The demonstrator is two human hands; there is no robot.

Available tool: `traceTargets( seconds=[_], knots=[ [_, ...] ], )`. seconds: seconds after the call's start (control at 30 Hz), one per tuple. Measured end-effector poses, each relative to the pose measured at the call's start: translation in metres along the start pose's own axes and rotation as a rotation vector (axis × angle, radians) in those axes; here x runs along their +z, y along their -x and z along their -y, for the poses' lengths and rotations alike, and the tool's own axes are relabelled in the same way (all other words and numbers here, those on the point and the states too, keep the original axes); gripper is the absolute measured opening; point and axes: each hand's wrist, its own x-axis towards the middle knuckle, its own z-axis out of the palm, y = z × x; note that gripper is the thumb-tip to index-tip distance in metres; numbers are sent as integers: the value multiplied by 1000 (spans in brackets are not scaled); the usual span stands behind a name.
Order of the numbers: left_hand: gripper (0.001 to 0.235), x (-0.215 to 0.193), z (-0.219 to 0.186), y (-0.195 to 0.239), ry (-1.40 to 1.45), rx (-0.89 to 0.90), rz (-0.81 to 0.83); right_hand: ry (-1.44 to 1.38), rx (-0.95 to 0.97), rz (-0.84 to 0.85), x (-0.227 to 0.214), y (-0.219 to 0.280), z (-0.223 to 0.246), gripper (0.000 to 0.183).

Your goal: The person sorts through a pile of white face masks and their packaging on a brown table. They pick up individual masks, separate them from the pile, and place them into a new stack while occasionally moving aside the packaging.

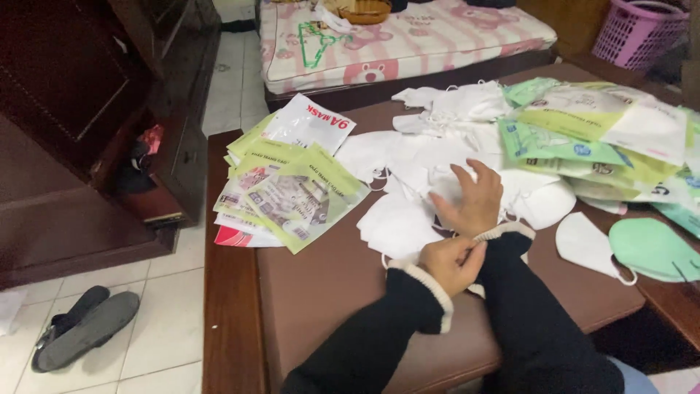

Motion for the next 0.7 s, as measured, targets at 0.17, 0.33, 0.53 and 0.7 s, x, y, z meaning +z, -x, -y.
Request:
traceTargets(
  seconds=[0.17,0.33,0.53,0.7],
  knots=[
    [20,4,3,5,7,-80,113,67,357,811,-13,-40,1,108],
    [20,7,2,5,63,-172,153,124,267,1032,40,-27,-49,88],
    [20,9,-2,11,117,-264,208,65,244,973,43,-15,-58,62],
    [26,6,-16,7,52,-350,297,-189,141,842,18,-28,-22,54]
  ],
)
